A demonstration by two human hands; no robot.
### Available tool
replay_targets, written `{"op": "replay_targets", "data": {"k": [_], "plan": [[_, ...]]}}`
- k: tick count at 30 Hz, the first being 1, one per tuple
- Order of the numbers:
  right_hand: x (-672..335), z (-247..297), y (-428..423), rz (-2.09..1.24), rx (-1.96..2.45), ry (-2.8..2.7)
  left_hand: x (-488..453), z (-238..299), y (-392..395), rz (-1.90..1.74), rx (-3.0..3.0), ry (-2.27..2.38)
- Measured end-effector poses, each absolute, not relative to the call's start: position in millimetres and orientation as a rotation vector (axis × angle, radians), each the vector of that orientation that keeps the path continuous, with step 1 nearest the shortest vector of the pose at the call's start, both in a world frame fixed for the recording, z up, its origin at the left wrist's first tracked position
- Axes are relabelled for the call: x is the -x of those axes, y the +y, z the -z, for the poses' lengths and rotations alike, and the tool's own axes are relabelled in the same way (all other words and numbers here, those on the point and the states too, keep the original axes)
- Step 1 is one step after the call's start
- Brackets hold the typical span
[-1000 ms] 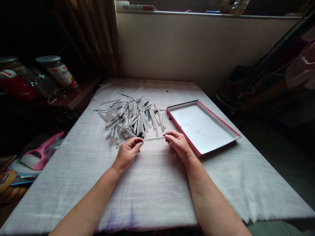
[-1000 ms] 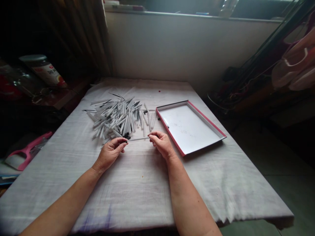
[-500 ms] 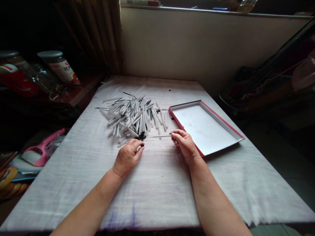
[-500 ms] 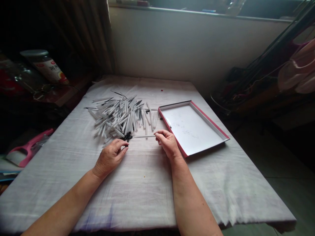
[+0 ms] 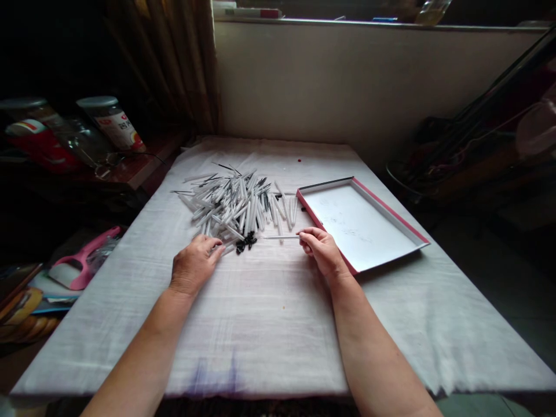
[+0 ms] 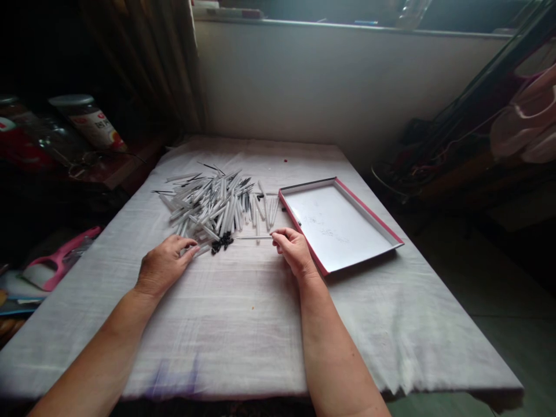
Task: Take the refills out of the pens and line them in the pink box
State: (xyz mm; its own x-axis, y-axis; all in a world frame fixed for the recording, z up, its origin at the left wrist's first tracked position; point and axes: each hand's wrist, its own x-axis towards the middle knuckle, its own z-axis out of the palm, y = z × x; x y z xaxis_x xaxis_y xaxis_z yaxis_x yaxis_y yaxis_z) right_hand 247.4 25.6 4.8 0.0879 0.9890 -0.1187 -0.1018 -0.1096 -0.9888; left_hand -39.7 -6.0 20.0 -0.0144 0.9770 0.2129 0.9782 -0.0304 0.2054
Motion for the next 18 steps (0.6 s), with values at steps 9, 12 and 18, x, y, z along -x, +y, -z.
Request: {"op": "replay_targets", "data": {"k": [9,12,18], "plan": [[-245.4,-6.4,23.1,-1.269,1.250,-1.056,18.8,-20.5,-6.6,0.227,2.252,-2.083],[-244.3,-6.6,22.4,-1.272,1.250,-1.079,15.2,-19.5,-5.5,0.186,2.263,-2.045],[-243.0,-7.7,21.4,-1.287,1.249,-1.073,10.8,-15.1,-5.4,0.122,2.271,-1.994]]}}
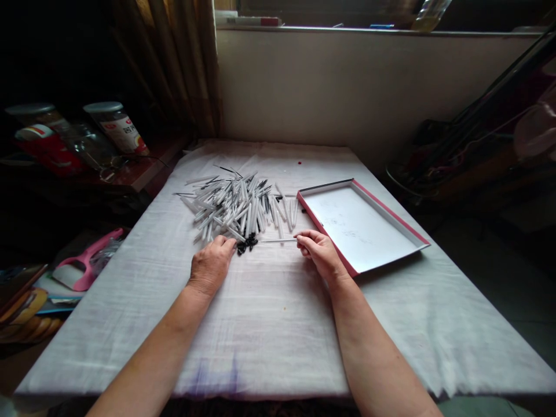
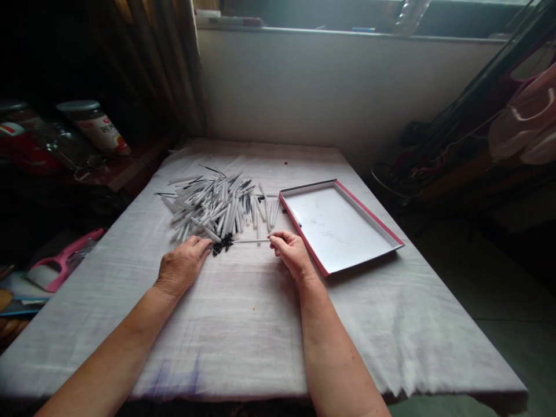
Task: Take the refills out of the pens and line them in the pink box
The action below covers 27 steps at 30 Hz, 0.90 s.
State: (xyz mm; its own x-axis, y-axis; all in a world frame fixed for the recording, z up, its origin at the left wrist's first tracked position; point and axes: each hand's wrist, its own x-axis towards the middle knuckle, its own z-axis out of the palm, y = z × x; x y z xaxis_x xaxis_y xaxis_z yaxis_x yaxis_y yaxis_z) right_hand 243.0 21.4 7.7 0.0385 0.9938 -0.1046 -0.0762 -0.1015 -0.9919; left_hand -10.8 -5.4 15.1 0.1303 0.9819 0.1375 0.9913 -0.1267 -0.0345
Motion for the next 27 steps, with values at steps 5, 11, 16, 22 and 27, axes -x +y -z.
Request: {"op": "replay_targets", "data": {"k": [5,11,16,22,27], "plan": [[-242.5,-11.0,19.6,-1.308,1.240,-1.052,13.4,-10.8,-6.3,0.538,2.266,-2.076],[-240.9,-13.5,16.8,-1.375,1.188,-1.013,6.4,-8.7,-6.1,1.925,2.297,-2.352],[-240.9,-13.7,15.0,-1.446,1.134,-1.016,-1.9,-19.1,-9.2,2.898,2.009,-2.610],[-234.2,-16.9,11.0,-1.494,1.132,-1.069,-5.2,-20.3,-12.2,3.122,1.931,-2.617],[-227.9,-16.5,10.1,-1.468,1.144,-1.131,-10.4,-15.1,-13.3,3.118,2.011,-2.593]]}}
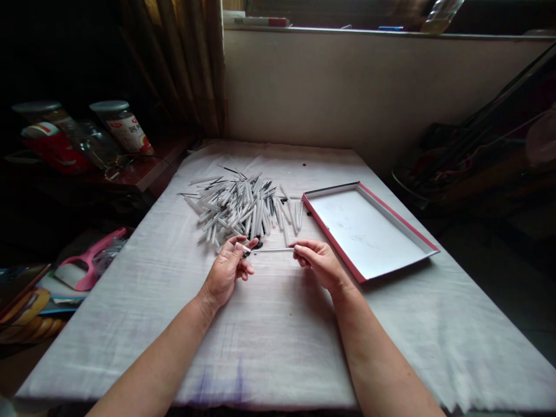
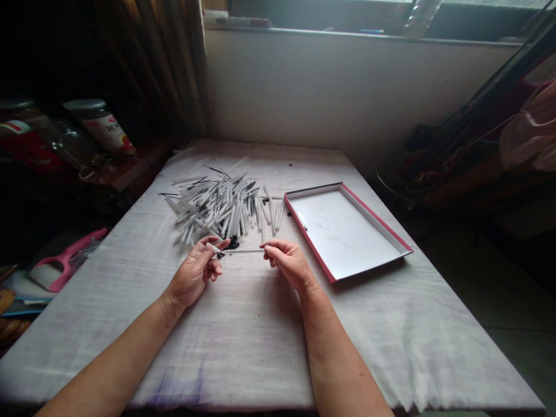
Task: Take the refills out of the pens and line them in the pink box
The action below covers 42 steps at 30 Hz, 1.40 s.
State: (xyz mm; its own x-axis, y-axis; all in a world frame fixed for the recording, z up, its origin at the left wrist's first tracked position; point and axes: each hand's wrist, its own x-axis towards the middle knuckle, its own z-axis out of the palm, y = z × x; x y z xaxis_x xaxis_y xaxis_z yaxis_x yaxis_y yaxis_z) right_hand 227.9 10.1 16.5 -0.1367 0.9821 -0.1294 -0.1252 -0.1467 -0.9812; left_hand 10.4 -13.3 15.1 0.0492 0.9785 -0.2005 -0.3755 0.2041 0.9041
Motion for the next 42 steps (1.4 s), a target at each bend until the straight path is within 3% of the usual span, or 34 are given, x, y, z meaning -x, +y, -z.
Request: {"op": "replay_targets", "data": {"k": [20,28,42], "plan": [[-220.5,-10.8,9.9,-1.442,1.156,-1.186,-15.3,-9.7,-14.8,-1.197,-0.836,1.043],[-226.0,-12.9,8.0,-1.460,1.228,-1.456,-10.0,-5.9,-13.8,-1.183,-1.045,1.277],[-213.1,2.4,8.2,-1.218,1.125,-1.664,-3.8,-7.2,-10.2,-1.143,-0.925,1.288]]}}
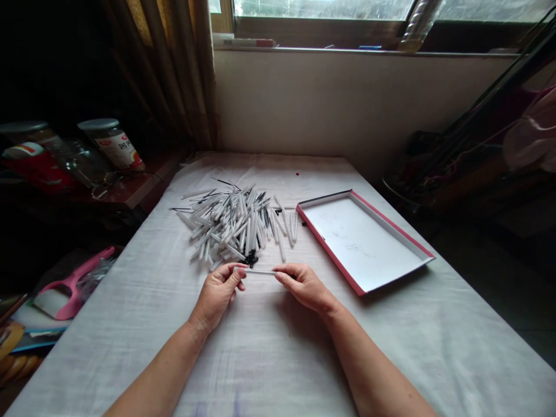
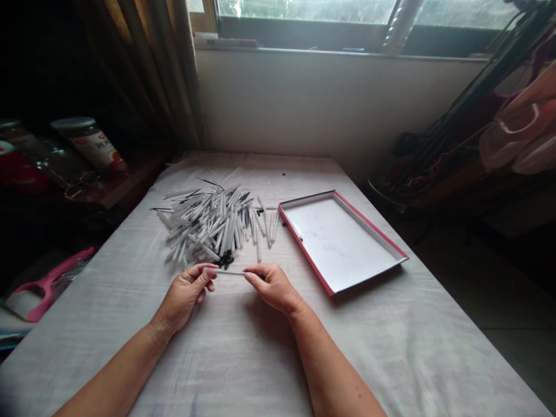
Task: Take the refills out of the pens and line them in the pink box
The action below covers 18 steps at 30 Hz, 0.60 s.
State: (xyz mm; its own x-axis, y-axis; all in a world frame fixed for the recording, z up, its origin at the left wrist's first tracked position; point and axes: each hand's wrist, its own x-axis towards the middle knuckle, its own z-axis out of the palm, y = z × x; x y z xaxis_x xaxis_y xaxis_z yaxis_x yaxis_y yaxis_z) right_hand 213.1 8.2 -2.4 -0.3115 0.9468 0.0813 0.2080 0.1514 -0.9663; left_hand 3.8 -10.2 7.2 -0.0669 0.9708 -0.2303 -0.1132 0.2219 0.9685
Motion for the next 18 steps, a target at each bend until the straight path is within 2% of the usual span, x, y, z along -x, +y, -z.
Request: {"op": "replay_targets", "data": {"k": [10,14,18], "plan": [[-214.3,-5.4,11.0,-1.099,1.167,-1.734,-7.5,-8.1,-7.8,-1.169,-0.948,1.265],[-253.2,-22.3,38.6,-0.764,1.368,-1.402,-5.2,-8.8,-7.1,-1.167,-0.915,1.219],[-297.8,-35.8,79.5,-0.411,1.879,-1.215,-3.5,-8.8,-5.0,-1.102,-0.943,1.208]]}}
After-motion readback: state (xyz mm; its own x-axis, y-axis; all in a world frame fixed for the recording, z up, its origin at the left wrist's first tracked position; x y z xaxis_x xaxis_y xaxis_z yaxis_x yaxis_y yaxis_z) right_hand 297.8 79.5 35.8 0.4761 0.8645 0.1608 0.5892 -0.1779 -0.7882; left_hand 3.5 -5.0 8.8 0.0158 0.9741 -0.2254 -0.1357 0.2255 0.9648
